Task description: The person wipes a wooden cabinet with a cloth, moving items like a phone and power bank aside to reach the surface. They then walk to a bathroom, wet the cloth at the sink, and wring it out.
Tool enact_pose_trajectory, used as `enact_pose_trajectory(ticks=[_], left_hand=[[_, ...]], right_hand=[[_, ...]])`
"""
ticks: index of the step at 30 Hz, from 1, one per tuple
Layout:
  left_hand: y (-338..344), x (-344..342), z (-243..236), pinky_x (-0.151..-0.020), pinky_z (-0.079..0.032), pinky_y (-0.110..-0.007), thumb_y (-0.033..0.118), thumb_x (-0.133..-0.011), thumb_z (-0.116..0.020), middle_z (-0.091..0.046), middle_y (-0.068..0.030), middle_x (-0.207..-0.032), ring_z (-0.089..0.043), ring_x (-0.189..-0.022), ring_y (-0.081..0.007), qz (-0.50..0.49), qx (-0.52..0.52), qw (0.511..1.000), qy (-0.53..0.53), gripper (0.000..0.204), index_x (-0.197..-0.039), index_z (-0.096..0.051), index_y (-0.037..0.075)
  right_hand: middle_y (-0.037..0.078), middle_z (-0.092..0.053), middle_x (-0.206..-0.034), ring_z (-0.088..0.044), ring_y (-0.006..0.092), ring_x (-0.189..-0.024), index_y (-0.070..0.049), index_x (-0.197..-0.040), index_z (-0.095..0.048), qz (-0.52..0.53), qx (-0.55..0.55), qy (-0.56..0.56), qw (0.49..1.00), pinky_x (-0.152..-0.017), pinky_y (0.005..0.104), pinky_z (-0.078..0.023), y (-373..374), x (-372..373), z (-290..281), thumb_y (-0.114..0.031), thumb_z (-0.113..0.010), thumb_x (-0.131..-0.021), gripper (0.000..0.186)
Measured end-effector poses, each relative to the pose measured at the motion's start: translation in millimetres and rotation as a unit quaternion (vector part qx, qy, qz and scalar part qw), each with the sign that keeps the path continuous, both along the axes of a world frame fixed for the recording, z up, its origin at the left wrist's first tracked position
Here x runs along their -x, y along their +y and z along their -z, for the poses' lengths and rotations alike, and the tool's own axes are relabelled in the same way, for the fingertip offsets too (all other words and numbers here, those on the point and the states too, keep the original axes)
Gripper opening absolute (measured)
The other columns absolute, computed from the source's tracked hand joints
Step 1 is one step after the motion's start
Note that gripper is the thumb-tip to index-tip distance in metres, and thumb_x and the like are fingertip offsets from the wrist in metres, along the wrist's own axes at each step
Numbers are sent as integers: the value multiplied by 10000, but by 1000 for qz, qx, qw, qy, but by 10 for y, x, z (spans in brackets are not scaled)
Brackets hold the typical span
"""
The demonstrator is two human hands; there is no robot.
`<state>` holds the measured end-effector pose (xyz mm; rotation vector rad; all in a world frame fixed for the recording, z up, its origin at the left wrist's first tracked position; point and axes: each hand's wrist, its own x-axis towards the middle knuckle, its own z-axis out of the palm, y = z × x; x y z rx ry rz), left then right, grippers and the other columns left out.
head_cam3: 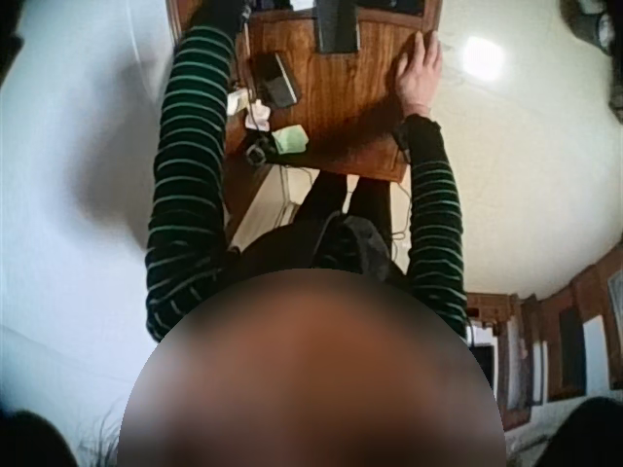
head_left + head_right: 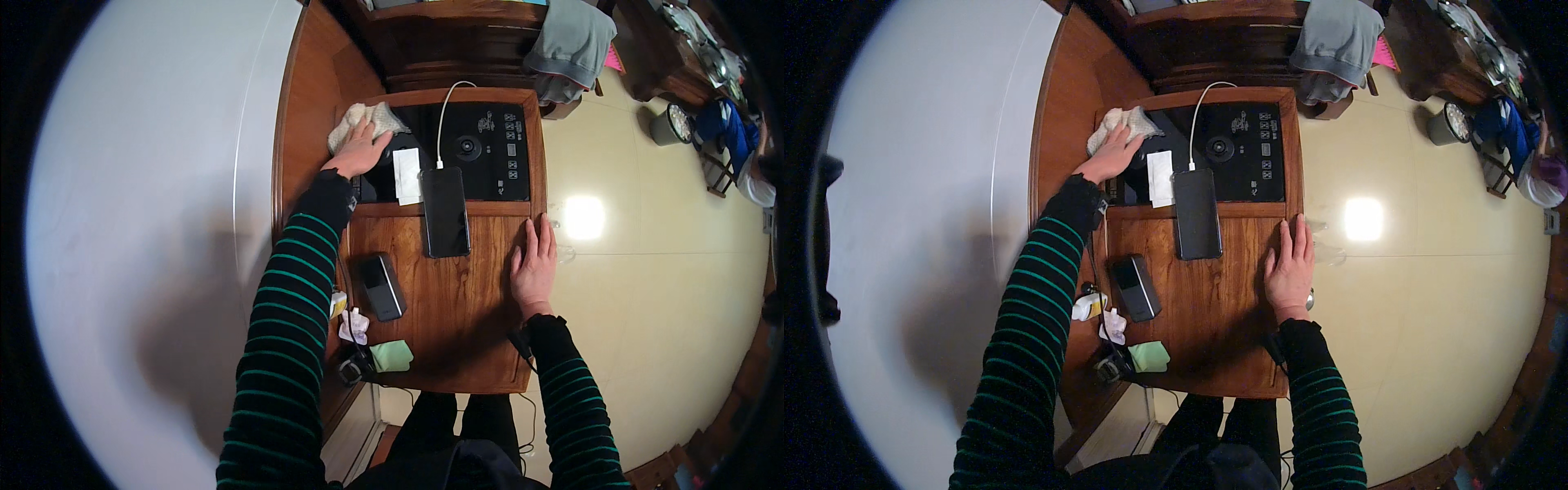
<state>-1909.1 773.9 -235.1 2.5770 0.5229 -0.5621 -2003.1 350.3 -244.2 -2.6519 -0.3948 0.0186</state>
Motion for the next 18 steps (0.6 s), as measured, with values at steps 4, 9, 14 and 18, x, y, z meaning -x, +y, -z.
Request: enact_pose_trajectory(ticks=[4, 9, 14, 18], left_hand=[[237, 290, 91, -1198, -263, -386, 515, -1016, -460, -305, -235, -1578, -312, -1459, -375, -2, 40, 997, -70, 701, -1435, -459, -47], [267, 491, 86, -1005, -476, -402, 206, -802, -761, -582, -233, -1286, -590, -1162, -394, 7, -71, 996, -48, 381, -1110, -662, 3], [178, 653, -270, -851, -537, -446, 140, -749, -754, -663, -215, -835, -660, -904, -412, -4, -157, 987, -29, 139, -821, -684, 43], [-233, 888, -968, -839, -512, -477, 45, -759, -705, -633, -216, -941, -634, -951, -417, -43, -151, 952, -263, 129, -868, -637, 42]], right_hand=[[154, -313, -1603, -322, 373, -1455, -62, -1440, -480, -1, -6, -7, 1000, -1202, 448, -303, -6, 16, 3, -114, -624, -902, 559], [164, -336, -1591, -339, 382, -1444, -59, -1442, -478, -4, -9, -20, 1000, -1190, 451, -317, 8, 32, -34, -113, -611, -912, 549], [173, -349, -1584, -355, 384, -1435, -56, -1441, -480, -6, 6, -12, 1000, -1181, 455, -330, -17, 32, -43, -118, -595, -929, 529], [172, -336, -1590, -349, 386, -1438, -55, -1458, -463, -20, -14, -48, 999, -1192, 450, -317, -69, 81, 109, -130, -571, -957, 518]])
